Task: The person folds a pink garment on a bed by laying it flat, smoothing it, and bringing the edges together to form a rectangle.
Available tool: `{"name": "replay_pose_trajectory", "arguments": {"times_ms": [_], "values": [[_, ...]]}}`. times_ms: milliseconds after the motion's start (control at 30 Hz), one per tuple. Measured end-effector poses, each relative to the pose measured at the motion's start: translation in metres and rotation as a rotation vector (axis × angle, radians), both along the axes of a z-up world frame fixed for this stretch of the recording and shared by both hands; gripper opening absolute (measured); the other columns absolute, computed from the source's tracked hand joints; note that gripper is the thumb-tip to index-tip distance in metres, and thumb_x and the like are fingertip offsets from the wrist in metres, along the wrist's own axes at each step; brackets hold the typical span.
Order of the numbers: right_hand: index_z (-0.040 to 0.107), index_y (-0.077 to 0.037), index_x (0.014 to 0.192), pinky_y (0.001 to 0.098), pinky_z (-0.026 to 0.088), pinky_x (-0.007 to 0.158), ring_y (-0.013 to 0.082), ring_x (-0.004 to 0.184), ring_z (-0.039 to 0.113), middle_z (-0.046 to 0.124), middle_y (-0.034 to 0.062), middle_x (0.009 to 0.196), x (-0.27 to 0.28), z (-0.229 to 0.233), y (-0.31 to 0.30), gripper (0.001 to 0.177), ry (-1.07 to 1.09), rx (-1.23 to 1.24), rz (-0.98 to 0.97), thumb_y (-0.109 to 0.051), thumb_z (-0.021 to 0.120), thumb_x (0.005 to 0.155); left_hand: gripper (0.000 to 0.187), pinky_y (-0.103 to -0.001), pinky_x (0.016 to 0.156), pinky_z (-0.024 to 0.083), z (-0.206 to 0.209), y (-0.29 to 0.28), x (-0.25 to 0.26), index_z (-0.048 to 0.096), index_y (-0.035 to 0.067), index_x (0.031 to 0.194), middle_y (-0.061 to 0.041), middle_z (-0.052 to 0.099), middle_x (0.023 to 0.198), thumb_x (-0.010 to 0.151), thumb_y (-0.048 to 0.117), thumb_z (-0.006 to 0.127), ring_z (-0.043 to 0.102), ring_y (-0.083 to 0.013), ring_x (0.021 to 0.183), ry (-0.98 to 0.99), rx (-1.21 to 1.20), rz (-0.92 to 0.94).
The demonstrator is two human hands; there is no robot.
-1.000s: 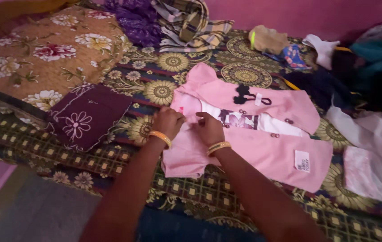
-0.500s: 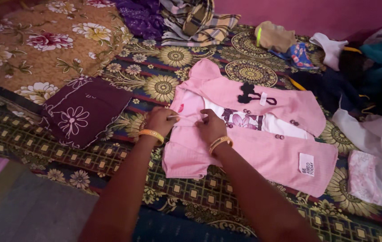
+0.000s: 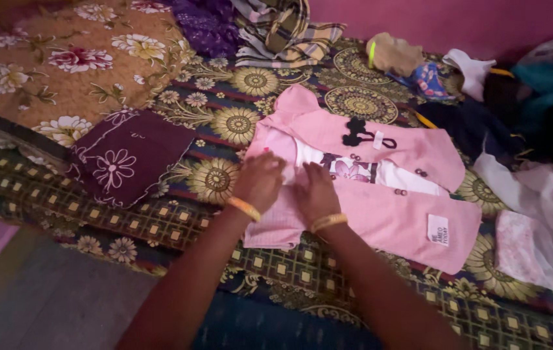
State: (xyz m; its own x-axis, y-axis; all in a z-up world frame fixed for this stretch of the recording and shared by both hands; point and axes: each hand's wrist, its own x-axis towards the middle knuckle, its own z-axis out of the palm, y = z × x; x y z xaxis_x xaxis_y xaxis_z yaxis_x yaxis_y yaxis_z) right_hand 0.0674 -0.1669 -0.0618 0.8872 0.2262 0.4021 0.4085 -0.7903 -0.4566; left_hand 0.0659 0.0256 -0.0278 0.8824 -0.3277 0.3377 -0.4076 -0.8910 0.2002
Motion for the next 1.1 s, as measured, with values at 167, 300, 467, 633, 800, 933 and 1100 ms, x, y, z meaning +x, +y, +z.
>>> {"name": "replay_pose_trajectory", "arguments": {"times_ms": [167, 300, 467, 633, 800, 933, 1100], "values": [[0.026, 0.001, 0.157, 0.0532, 0.026, 0.120, 0.0437, 0.151, 0.022, 0.026, 0.0241, 0.163, -0.036, 0.026, -0.019, 0.083, 0.226, -0.324, 0.070, -0.047, 0.055, 0.096, 0.064, -0.065, 0.119, 0.014, 0.006, -0.015, -0.023, 0.040, 0.007, 0.153, -0.011, 0.024, 0.167, 0.099, 0.040, 0.050, 0.016, -0.0297, 0.155, 0.237, 0.216, -0.130], [0.008, -0.006, 0.161, 0.0538, 0.008, 0.124, 0.0347, 0.158, 0.003, 0.003, 0.0160, 0.171, -0.050, 0.049, -0.032, 0.090, 0.468, -0.562, 0.032, -0.068, 0.029, 0.099, 0.083, -0.070, 0.120, 0.003, 0.030, -0.016, -0.029, 0.016, 0.012, 0.162, -0.004, 0.002, 0.172, 0.099, 0.061, 0.037, 0.001, -0.0262, 0.158, 0.431, 0.345, -0.030], [0.002, -0.005, 0.162, 0.0514, 0.004, 0.125, 0.0326, 0.157, -0.001, -0.003, 0.0157, 0.171, -0.058, 0.054, -0.079, 0.097, 0.522, -0.604, -0.069, -0.075, 0.021, 0.097, 0.088, -0.073, 0.118, 0.002, 0.033, -0.020, -0.032, 0.015, 0.013, 0.162, -0.002, 0.001, 0.172, 0.096, 0.067, 0.036, 0.000, -0.0254, 0.158, 0.466, 0.330, 0.003], [0.004, -0.007, 0.162, 0.0548, 0.007, 0.125, 0.0318, 0.157, 0.003, 0.000, 0.0149, 0.171, -0.068, 0.050, -0.142, 0.101, 0.569, -0.683, -0.253, -0.080, 0.019, 0.094, 0.087, -0.070, 0.120, 0.001, 0.011, -0.016, -0.029, 0.024, 0.008, 0.160, -0.008, 0.012, 0.171, 0.097, 0.066, 0.038, 0.007, -0.0279, 0.158, 0.290, 0.365, -0.030], [0.019, -0.005, 0.159, 0.0626, 0.020, 0.118, 0.0434, 0.153, 0.013, 0.012, 0.0182, 0.169, -0.073, 0.050, -0.149, 0.103, 0.456, -0.632, -0.299, -0.080, 0.026, 0.090, 0.087, -0.053, 0.126, 0.007, -0.013, -0.016, -0.015, 0.026, -0.001, 0.158, -0.020, 0.014, 0.169, 0.099, 0.061, 0.040, 0.009, -0.0326, 0.158, 0.235, 0.336, -0.116], [0.029, -0.001, 0.156, 0.0580, 0.029, 0.119, 0.0402, 0.154, 0.023, 0.022, 0.0254, 0.167, -0.055, 0.051, -0.074, 0.105, 0.409, -0.569, -0.195, -0.082, 0.032, 0.091, 0.101, -0.046, 0.126, 0.008, -0.010, -0.024, -0.013, 0.021, -0.008, 0.155, -0.029, 0.009, 0.166, 0.095, 0.068, 0.046, 0.007, -0.0389, 0.156, 0.316, 0.308, -0.111], [0.007, -0.002, 0.161, 0.0572, 0.010, 0.123, 0.0347, 0.157, 0.001, 0.000, 0.0171, 0.170, -0.044, 0.055, -0.024, 0.101, 0.490, -0.601, -0.061, -0.077, 0.024, 0.095, 0.113, -0.047, 0.125, 0.009, 0.005, -0.029, -0.019, 0.018, -0.006, 0.157, -0.027, 0.009, 0.168, 0.088, 0.076, 0.052, 0.006, -0.0390, 0.157, 0.386, 0.254, -0.064]]}}
